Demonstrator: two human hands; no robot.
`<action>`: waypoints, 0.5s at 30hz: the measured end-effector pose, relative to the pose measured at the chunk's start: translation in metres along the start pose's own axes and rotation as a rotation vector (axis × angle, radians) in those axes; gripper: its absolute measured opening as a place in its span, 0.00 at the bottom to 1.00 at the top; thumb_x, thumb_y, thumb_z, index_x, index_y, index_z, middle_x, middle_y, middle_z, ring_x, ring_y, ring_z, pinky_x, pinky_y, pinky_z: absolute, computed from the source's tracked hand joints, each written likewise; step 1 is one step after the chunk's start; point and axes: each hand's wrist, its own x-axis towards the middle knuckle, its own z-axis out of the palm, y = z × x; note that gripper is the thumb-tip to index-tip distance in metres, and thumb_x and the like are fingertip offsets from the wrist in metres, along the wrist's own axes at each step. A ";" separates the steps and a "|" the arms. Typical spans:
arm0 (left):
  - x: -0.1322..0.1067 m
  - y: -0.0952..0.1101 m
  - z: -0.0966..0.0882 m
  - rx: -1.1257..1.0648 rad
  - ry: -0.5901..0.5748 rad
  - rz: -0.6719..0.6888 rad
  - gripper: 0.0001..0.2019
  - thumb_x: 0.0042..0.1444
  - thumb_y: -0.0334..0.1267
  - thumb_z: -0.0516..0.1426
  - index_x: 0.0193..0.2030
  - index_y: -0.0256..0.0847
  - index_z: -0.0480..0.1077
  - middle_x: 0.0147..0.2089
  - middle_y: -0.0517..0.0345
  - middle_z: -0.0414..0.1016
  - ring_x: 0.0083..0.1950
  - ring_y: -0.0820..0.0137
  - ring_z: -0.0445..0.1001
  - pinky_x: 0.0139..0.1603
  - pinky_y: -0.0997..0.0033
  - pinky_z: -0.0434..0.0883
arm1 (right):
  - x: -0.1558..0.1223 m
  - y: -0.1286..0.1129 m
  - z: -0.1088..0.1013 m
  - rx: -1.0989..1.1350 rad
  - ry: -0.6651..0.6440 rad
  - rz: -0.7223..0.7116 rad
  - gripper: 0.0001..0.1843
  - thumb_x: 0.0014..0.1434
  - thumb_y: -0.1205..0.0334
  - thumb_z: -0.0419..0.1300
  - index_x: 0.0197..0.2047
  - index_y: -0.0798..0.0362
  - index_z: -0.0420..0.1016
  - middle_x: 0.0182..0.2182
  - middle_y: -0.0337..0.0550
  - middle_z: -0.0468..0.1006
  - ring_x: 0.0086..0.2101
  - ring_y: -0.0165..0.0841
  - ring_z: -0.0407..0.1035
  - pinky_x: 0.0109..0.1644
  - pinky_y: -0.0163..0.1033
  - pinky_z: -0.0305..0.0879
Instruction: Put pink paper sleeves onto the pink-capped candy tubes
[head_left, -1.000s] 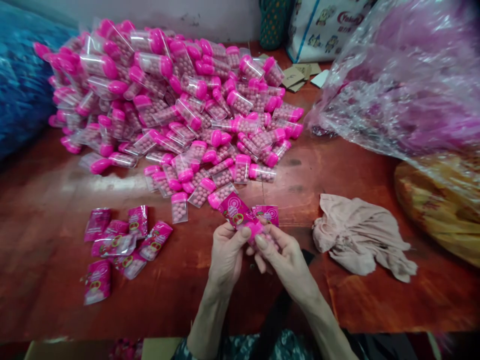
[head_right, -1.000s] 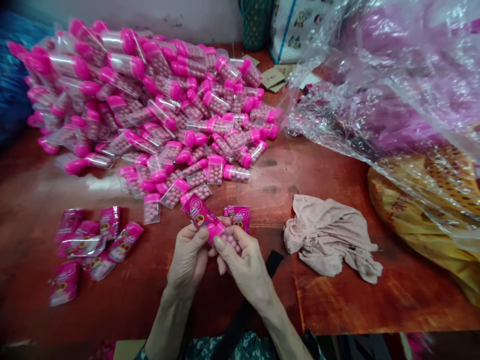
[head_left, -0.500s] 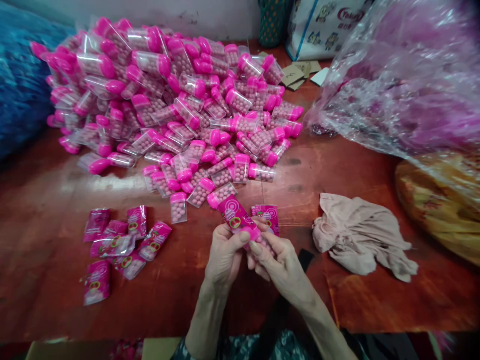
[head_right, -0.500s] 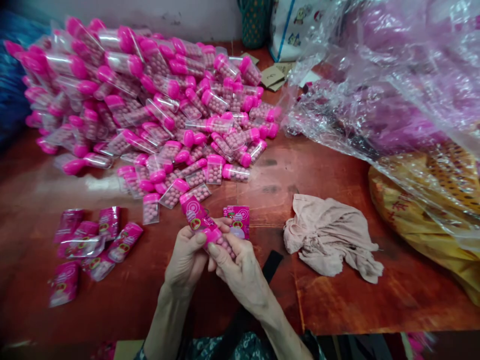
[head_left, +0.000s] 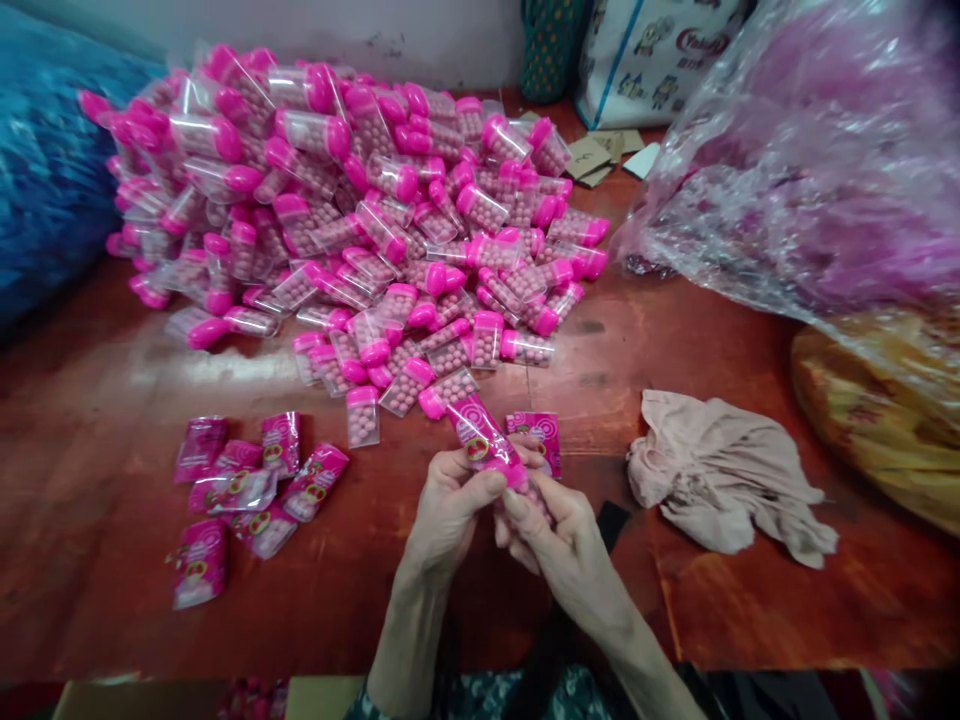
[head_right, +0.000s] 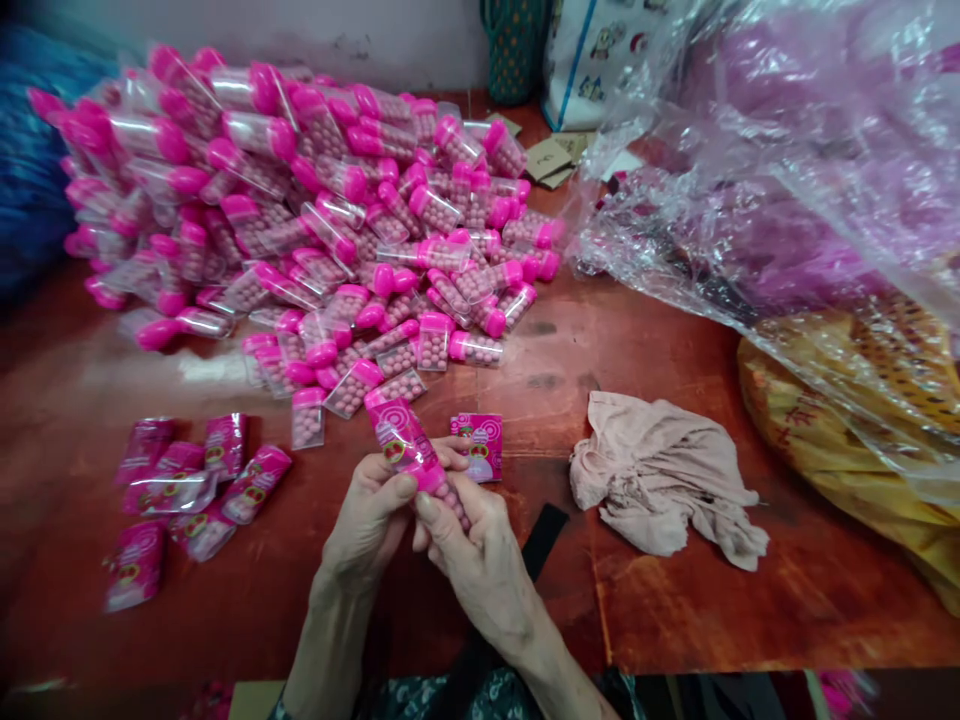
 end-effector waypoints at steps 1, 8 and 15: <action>0.000 -0.001 0.001 -0.020 0.008 0.004 0.14 0.45 0.41 0.60 0.36 0.34 0.76 0.40 0.44 0.75 0.20 0.76 0.65 0.13 0.78 0.58 | 0.001 0.002 0.002 -0.016 0.039 -0.016 0.12 0.61 0.55 0.50 0.31 0.54 0.64 0.20 0.33 0.61 0.19 0.21 0.51 0.19 0.27 0.48; -0.003 0.004 0.018 -0.088 0.128 -0.047 0.10 0.47 0.38 0.59 0.36 0.35 0.75 0.35 0.49 0.76 0.20 0.80 0.64 0.17 0.82 0.58 | -0.002 0.007 0.008 -0.180 0.202 -0.158 0.11 0.60 0.57 0.50 0.43 0.52 0.66 0.23 0.36 0.63 0.21 0.24 0.57 0.20 0.27 0.52; -0.013 0.015 0.019 0.084 -0.050 -0.036 0.12 0.45 0.37 0.60 0.37 0.34 0.75 0.38 0.46 0.76 0.13 0.81 0.62 0.10 0.80 0.58 | -0.018 0.001 0.008 0.056 0.057 -0.155 0.13 0.61 0.53 0.48 0.32 0.54 0.63 0.21 0.34 0.63 0.20 0.21 0.56 0.21 0.27 0.53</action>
